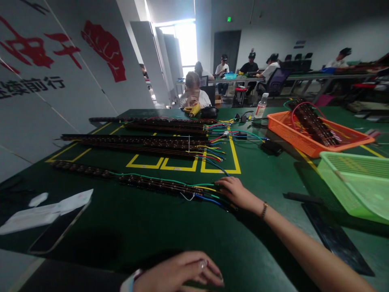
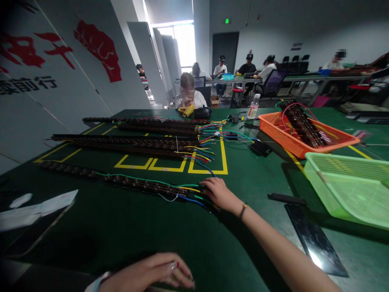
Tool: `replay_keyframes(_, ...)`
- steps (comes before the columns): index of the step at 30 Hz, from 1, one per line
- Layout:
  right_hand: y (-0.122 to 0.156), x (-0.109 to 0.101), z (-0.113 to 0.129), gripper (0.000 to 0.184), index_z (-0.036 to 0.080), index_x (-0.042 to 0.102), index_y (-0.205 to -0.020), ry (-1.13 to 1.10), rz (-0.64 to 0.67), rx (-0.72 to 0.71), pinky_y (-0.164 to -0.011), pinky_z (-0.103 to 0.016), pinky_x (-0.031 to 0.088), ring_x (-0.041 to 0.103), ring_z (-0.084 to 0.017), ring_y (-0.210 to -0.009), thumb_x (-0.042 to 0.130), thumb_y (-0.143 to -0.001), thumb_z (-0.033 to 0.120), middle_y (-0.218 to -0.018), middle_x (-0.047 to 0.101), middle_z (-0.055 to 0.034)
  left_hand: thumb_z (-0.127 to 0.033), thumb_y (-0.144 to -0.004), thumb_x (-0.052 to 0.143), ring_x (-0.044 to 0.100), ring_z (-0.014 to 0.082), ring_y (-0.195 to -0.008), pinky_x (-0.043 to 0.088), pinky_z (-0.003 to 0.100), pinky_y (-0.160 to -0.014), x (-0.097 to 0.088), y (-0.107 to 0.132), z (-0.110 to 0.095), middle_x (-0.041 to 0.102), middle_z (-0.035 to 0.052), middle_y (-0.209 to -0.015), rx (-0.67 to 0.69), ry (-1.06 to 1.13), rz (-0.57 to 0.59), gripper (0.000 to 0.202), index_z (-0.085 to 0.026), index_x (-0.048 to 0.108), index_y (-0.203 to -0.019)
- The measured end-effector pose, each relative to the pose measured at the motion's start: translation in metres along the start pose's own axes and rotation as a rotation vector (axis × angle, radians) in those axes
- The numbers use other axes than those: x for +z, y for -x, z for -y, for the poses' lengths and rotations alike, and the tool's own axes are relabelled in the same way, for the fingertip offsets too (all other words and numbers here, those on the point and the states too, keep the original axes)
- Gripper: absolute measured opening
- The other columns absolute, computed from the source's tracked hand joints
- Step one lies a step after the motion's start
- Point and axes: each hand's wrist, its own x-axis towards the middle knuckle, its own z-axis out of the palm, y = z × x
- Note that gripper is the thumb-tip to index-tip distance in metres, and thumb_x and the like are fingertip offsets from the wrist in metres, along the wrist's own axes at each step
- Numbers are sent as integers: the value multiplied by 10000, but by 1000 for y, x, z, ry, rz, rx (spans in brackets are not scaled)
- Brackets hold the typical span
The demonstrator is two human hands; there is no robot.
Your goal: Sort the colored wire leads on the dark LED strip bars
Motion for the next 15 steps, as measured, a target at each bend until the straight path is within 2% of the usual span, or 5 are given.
replay_keyframes(4,-16,10,-5,375,180,574,-1153,15,81,25,-921,-406,368,517,-223,-1026,481,-892,433,-1061,615,-104,-402,-896,395,606,221,-1025,404,397,-935,-19,-62,-16,670,130,-1055,48,10,36,359,-154,638,-988)
replay_keyframes(7,-18,11,-7,385,157,629,-1032,-60,122,50,-892,-376,375,547,-207,-937,473,-885,477,-958,640,-92,-416,-872,436,642,215,-915,432,386,-874,-26,-97,-21,684,136,-986,9,22,97,340,-157,644,-946)
replay_keyframes(10,-17,10,-9,379,148,653,-936,-214,170,67,-821,-317,407,561,-177,-844,436,-907,457,-896,648,-75,-392,-852,484,650,196,-833,446,361,-822,-33,-118,-25,687,120,-933,11,-16,120,282,-165,641,-906)
replay_keyframes(15,-17,10,-7,377,142,658,-886,-331,207,91,-730,-271,417,555,-156,-771,424,-912,436,-841,646,-55,-387,-853,481,650,198,-827,449,374,-816,-44,-133,-28,683,121,-928,33,59,163,269,-166,626,-906)
